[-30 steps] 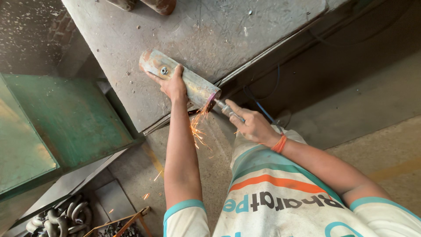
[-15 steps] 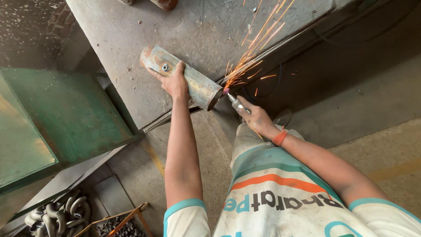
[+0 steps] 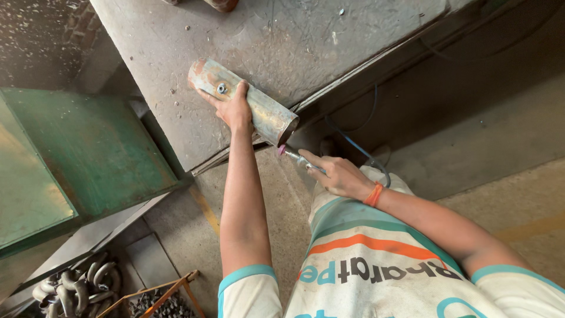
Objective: The person holds a cylindrical metal pipe against a workbench and grinds its end with a handheld die grinder, producing sparks, rotating the pipe to work different spots. They set the pipe down, pick up another pipe from a stack, and continue grinding the pipe ends.
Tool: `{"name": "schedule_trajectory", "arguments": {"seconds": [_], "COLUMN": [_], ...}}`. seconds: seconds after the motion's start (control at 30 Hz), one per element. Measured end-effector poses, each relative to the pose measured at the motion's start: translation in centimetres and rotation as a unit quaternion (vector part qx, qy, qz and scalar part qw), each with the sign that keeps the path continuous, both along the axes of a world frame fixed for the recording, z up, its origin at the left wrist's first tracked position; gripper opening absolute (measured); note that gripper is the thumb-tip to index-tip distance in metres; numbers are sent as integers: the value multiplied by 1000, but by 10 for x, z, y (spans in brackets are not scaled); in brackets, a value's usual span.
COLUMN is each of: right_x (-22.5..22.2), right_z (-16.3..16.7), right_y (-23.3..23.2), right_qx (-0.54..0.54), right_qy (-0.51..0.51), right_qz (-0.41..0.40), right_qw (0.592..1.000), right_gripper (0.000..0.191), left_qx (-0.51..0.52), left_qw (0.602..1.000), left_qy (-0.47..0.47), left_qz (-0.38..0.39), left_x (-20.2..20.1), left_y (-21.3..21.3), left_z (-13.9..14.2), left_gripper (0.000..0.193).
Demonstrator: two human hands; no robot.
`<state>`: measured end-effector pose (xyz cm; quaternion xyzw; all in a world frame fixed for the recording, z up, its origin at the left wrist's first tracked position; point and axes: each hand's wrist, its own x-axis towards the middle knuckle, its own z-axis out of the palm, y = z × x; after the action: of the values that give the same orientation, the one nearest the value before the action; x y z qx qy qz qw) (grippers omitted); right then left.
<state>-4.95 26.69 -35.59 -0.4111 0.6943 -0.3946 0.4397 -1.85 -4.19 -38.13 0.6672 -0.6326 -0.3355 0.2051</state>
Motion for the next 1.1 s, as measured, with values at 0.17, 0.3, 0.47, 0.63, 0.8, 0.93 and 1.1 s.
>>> {"name": "schedule_trajectory", "arguments": {"seconds": [0.17, 0.3, 0.47, 0.63, 0.8, 0.93, 1.1], "right_x": [-5, -11, -7, 3, -2, -16, -20], "right_z": [-9, -27, -68, -90, -67, -39, -36], "right_y": [9, 25, 19, 14, 23, 30, 33], "right_qx": [-16, -34, -92, -87, -35, 9, -78], "right_qy": [-28, -19, -7, -47, -35, -44, -15], "right_qz": [-85, -166, -195, -196, -174, -149, -130], "right_qw": [996, 985, 976, 976, 983, 988, 988], "right_gripper": [56, 54, 54, 56, 58, 60, 59], "left_qx": [-9, -38, -74, -3, -37, 45, 128], "left_qw": [1000, 999, 973, 963, 974, 984, 981], "left_qy": [-1, 29, 186, 269, 222, 156, 121], "left_qz": [-2, -17, -113, -34, 9, 71, 81], "left_x": [10, 37, 93, 124, 108, 77, 68], "left_y": [3, 3, -17, -20, 10, 20, 21], "left_z": [-6, -22, -63, -85, -81, -40, -28], "left_gripper": [127, 116, 96, 105, 116, 123, 127]}}
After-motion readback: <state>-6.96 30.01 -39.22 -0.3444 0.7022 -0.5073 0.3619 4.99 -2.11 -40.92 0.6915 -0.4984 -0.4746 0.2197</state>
